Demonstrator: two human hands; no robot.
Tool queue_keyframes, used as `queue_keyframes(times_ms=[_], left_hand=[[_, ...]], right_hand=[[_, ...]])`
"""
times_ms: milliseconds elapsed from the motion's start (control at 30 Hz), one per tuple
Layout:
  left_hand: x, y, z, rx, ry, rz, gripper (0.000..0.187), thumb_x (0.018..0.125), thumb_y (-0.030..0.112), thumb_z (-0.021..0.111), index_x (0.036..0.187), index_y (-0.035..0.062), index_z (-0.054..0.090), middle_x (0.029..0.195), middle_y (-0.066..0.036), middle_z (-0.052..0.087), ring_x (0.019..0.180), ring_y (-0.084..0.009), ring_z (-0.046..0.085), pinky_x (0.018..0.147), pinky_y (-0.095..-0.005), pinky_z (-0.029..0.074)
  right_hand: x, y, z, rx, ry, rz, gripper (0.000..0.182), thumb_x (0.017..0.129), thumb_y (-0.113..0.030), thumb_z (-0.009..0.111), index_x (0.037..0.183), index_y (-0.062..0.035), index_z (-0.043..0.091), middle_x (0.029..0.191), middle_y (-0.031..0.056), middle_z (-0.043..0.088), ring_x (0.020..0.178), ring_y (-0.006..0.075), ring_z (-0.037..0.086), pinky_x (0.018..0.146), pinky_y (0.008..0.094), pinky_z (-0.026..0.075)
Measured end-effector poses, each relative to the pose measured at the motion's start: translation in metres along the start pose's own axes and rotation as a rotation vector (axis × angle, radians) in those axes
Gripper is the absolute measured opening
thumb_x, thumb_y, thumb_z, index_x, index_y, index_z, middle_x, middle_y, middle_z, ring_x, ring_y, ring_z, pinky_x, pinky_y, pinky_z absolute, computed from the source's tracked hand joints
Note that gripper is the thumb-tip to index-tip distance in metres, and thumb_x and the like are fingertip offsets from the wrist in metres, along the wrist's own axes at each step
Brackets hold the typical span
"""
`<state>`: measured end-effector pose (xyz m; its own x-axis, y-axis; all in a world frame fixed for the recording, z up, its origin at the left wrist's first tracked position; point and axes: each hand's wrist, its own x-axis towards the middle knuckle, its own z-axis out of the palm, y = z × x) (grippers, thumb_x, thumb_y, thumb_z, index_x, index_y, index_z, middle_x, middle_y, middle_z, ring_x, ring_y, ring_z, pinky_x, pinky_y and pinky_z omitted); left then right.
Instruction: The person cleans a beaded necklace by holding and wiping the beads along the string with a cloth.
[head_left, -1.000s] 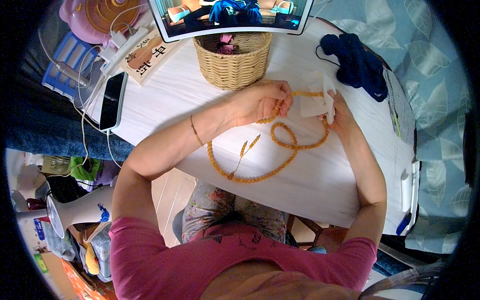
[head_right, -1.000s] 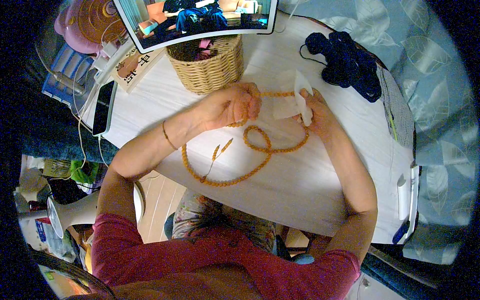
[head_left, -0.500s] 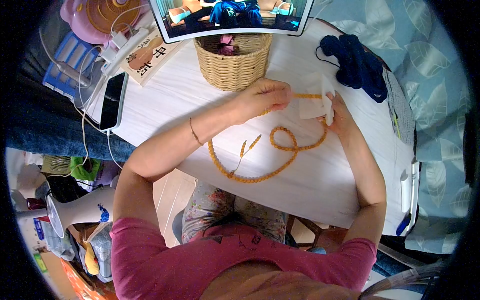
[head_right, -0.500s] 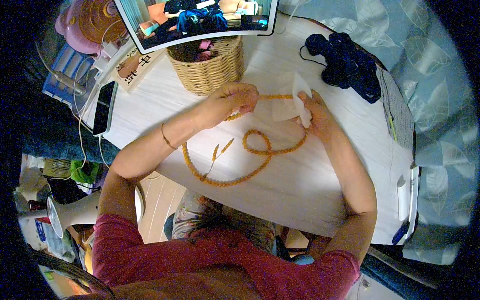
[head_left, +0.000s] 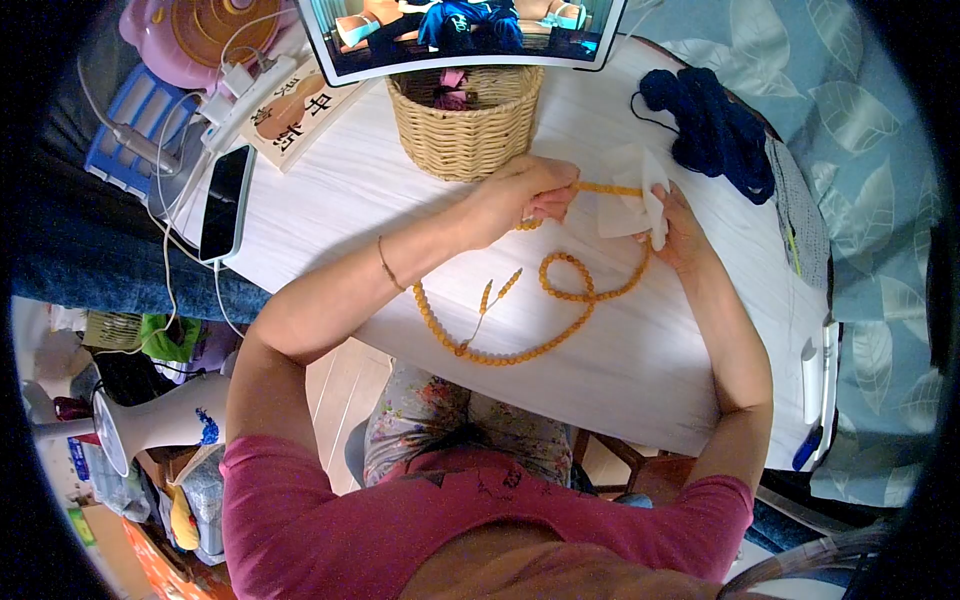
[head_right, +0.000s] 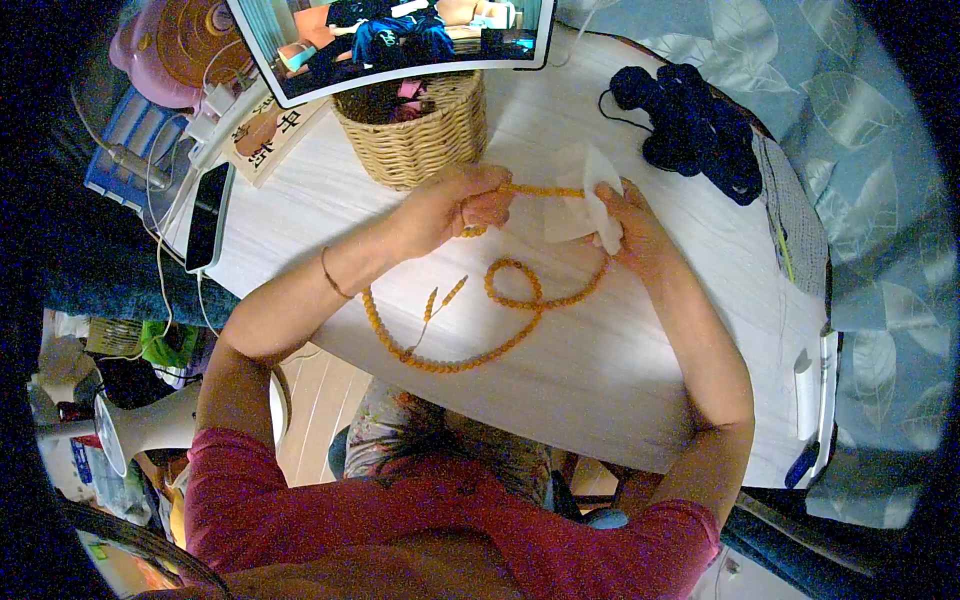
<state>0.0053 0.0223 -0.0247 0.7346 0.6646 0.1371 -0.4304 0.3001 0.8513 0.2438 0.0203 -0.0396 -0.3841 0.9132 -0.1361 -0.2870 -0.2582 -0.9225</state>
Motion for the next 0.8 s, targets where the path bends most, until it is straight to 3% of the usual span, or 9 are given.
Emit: queue_keyframes(times_ms=[67,167,467,567,800], left_hand=[[0.000,0.000,0.002,0.097,0.066,-0.003,0.015,0.077,0.017,0.040,0.070,0.0045,0.045,0.059,0.000,0.037,0.057,-0.0080,0.037,0.053,-0.0184,0.029],[-0.001,0.000,0.005,0.275,0.119,0.046,0.015,0.076,0.018,0.042,0.071,0.0039,0.047,0.060,-0.001,0.041,0.058,-0.0079,0.039,0.051,-0.0180,0.029],[-0.002,0.006,0.010,0.189,0.039,0.073,0.009,0.067,0.005,0.037,0.062,0.0030,0.043,0.060,-0.002,0.041,0.059,-0.0090,0.037,0.054,-0.0219,0.030],[0.001,0.000,0.002,-0.007,0.024,0.062,0.014,0.070,0.018,0.038,0.060,0.0085,0.037,0.055,0.000,0.035,0.052,-0.0102,0.034,0.058,-0.0236,0.034],[-0.002,0.005,0.006,0.129,0.114,0.034,0.025,0.080,0.024,0.038,0.060,0.0093,0.035,0.055,0.001,0.033,0.052,-0.0092,0.033,0.057,-0.0228,0.034]], right_hand=[[-0.003,-0.002,0.008,0.002,0.074,-0.016,0.040,0.076,-0.029,0.051,0.104,-0.0051,0.037,0.084,0.0072,0.051,0.063,0.0153,0.054,0.042,0.0224,0.047],[0.000,0.002,-0.005,0.055,0.006,-0.005,0.040,0.075,-0.029,0.052,0.104,-0.0057,0.037,0.084,0.0071,0.051,0.064,0.0153,0.054,0.043,0.0230,0.047],[-0.001,-0.001,0.005,-0.002,0.032,-0.007,0.043,0.074,-0.031,0.053,0.104,-0.0040,0.037,0.084,0.0069,0.052,0.066,0.0146,0.053,0.041,0.0229,0.046],[0.000,0.007,-0.009,0.043,0.033,-0.055,0.038,0.077,-0.031,0.049,0.101,-0.0046,0.035,0.077,0.0065,0.050,0.055,0.0130,0.051,0.039,0.0219,0.043],[0.000,0.010,-0.010,0.061,0.065,-0.079,0.039,0.077,-0.031,0.049,0.104,-0.0057,0.036,0.080,0.0054,0.050,0.064,0.0132,0.053,0.043,0.0238,0.045]])
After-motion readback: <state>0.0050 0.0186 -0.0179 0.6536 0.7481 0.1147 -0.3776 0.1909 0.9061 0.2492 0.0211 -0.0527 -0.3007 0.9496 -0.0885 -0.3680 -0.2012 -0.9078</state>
